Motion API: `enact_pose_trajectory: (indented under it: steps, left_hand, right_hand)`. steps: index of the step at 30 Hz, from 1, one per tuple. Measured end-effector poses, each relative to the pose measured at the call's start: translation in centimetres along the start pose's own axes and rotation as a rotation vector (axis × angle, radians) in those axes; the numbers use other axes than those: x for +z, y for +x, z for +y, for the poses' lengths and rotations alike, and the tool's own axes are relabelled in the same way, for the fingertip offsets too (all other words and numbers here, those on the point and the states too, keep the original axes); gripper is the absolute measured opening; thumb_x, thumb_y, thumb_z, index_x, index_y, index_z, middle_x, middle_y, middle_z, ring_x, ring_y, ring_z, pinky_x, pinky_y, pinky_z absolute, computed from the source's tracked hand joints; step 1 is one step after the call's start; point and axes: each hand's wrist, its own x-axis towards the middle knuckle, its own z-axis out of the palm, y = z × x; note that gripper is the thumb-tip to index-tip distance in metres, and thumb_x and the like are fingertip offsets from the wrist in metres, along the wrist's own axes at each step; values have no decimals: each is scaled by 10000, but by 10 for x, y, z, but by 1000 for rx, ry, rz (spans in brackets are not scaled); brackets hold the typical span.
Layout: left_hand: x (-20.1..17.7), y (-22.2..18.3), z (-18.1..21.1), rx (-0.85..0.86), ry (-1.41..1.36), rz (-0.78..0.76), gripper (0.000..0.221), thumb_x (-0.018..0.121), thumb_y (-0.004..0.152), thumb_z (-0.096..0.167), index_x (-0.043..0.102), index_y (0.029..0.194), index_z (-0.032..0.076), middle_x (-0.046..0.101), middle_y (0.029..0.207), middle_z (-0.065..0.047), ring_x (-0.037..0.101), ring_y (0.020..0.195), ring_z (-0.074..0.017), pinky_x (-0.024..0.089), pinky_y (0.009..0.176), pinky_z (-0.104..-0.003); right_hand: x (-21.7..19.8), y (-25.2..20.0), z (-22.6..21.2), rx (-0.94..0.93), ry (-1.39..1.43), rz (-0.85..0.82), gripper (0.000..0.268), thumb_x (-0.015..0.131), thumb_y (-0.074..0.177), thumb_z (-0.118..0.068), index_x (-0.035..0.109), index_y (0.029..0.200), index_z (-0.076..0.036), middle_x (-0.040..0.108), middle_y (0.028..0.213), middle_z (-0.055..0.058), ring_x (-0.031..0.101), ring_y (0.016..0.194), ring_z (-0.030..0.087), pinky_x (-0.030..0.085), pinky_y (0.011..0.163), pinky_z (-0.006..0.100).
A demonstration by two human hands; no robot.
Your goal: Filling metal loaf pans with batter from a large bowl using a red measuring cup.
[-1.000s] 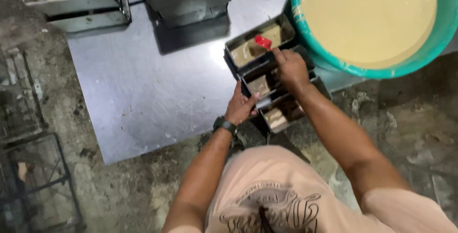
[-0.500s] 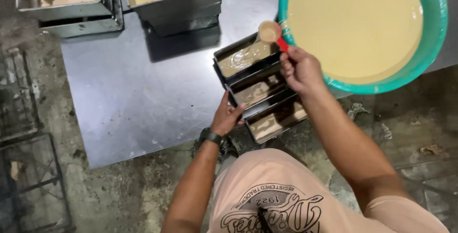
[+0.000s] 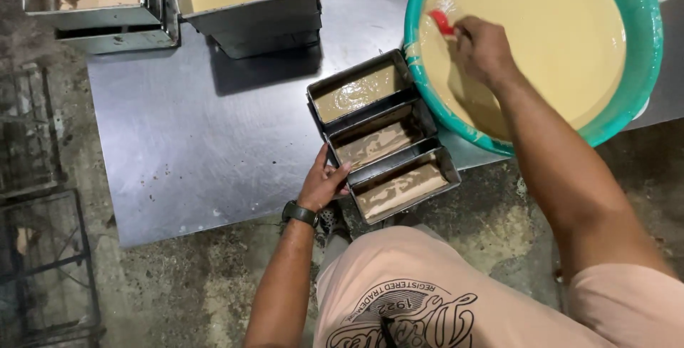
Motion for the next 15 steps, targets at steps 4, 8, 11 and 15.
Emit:
enact_pose_trajectory:
  steps: [4,8,11,15]
  left_hand:
    - [-4,2,-5,-1,-16,-27,1036,746,892,315,65,1635,76,630,773,-87,671,596,-165,605,540,-308]
    - [-9,11,-15,19,-38,-67,1076,755,882,334,37,1642,78,595,750,-90,651,606,-171,621,544,-323]
    - [-11,5,3,13,74,-81,1083,740,891,389,25,1644,80,616,751,-85,683,626,-175,619,558,-316]
    - [-14,5,2,3,147,-98,1089,716,894,432,3,1639,81,631,751,-85,714,629,-184,617,565,-311]
  right_hand:
    - [-5,-22,-7,722,803,-37,160,553,1084,-79,700,1077,-14,660,856,58,571,691,121,462,627,276]
    - [1,-41,-3,1009,1378,129,132,508,1062,-105,622,1071,-39,633,801,63,501,586,114,408,540,246]
    - [-3,-46,-26,1028,1519,252,101,511,1071,-99,578,1063,-24,615,801,71,505,608,119,401,545,253]
    - [-2,-51,-51,1017,1547,267,134,510,1075,-105,600,1078,-7,620,809,66,491,606,109,382,534,242]
